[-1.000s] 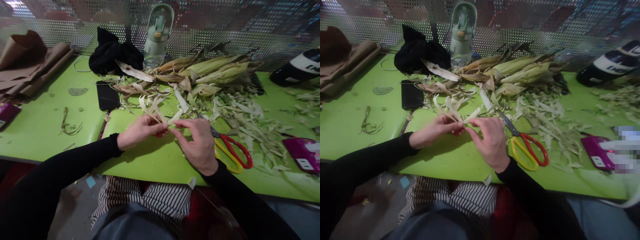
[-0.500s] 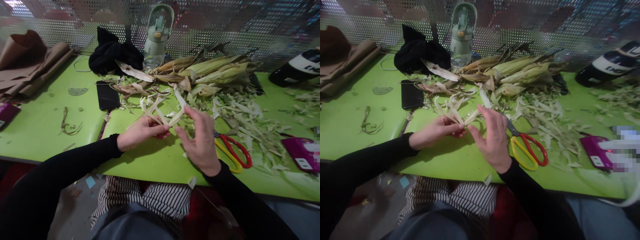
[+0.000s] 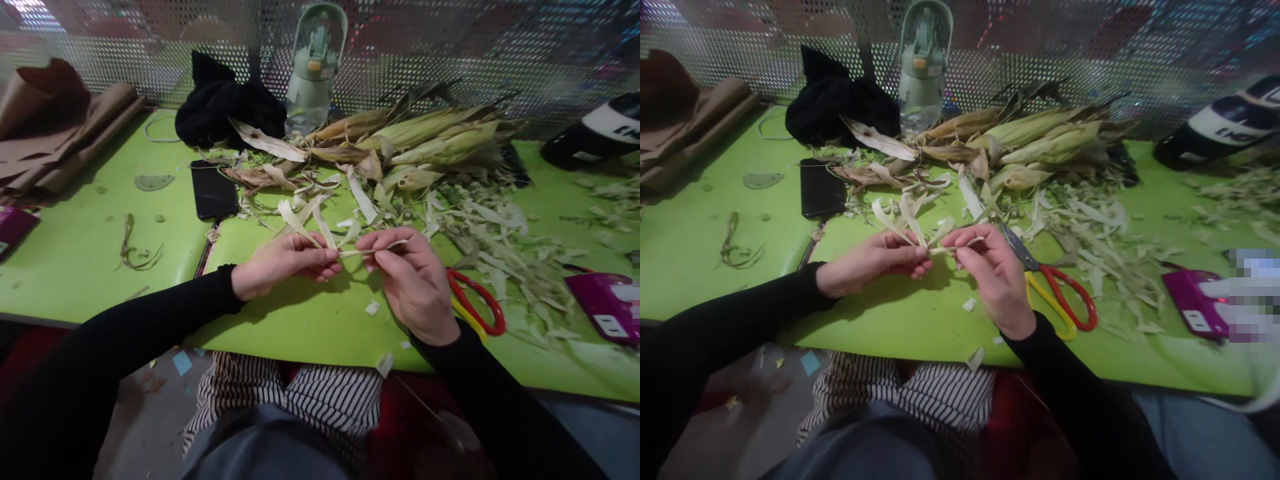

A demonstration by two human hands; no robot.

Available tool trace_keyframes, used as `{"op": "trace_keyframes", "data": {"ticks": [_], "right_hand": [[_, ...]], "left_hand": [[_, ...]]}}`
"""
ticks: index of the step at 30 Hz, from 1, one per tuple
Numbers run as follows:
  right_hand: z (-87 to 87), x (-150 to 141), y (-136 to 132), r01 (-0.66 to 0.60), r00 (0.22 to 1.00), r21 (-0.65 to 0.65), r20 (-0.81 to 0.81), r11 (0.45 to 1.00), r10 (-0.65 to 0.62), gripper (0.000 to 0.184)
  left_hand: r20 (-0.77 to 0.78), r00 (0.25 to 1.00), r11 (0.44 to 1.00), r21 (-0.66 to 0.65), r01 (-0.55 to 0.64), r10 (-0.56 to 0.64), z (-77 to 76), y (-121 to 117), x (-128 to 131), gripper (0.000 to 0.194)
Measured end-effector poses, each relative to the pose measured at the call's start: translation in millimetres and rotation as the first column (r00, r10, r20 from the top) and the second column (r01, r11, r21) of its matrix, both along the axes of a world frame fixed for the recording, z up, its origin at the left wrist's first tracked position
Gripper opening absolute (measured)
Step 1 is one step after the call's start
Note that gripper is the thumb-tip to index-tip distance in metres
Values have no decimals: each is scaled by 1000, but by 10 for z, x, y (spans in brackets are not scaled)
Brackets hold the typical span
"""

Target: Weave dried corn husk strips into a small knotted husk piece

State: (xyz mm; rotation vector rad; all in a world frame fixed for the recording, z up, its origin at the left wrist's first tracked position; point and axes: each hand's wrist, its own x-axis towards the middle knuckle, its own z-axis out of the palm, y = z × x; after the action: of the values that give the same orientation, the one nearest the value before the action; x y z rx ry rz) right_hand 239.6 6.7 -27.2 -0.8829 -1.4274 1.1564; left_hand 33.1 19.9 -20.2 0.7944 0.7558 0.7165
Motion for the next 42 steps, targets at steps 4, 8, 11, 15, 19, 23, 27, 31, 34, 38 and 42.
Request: {"op": "trace_keyframes", "data": {"ticks": [4, 8, 11, 15, 19, 23, 27, 31, 34, 38, 42], "right_hand": [[33, -39, 2, -29, 997, -72, 65, 997, 33, 6], [74, -78, 2, 33, 963, -167, 271, 985, 14, 22], [90, -78, -14, 83, 941, -47, 333, 995, -63, 21], [84, -60, -32, 14, 915, 261, 385, 965, -117, 7], [64, -55, -14, -247, 818, 542, 561, 803, -127, 13], [39, -47, 9, -332, 708, 577, 675, 746, -207, 21], [37, -45, 2, -308, 688, 565, 688, 765, -232, 22], [40, -68, -18, -217, 758, 491, 630, 843, -171, 16], [43, -77, -27, -129, 808, 380, 576, 916, -125, 13], [71, -71, -26, -97, 860, 124, 510, 987, 21, 31], [71, -70, -18, -72, 869, 168, 495, 983, -21, 22]], "left_hand": [[-26, 999, 998, 56, -32, 33, 37, -23, 14, 15], [-106, 992, 990, 119, 76, -63, 59, -44, 20, 12], [-141, 984, 986, 117, 122, -105, 43, -44, 19, 13], [-158, 980, 983, 115, 144, -125, 18, -36, 14, 18], [-273, 952, 965, 180, 190, -137, -22, -44, 2, 15], [-451, 891, 894, 376, 244, -54, -111, -72, -8, 13], [-457, 888, 844, 457, 280, -47, -127, -87, -5, 20], [-378, 919, 800, 516, 306, -108, -26, -100, 4, 31], [-375, 922, 783, 541, 306, -101, 41, -118, 5, 43], [-413, 901, 804, 487, 341, -132, 53, -137, -2, 45], [-538, 838, 711, 554, 433, -91, 44, -142, -2, 38]]}}
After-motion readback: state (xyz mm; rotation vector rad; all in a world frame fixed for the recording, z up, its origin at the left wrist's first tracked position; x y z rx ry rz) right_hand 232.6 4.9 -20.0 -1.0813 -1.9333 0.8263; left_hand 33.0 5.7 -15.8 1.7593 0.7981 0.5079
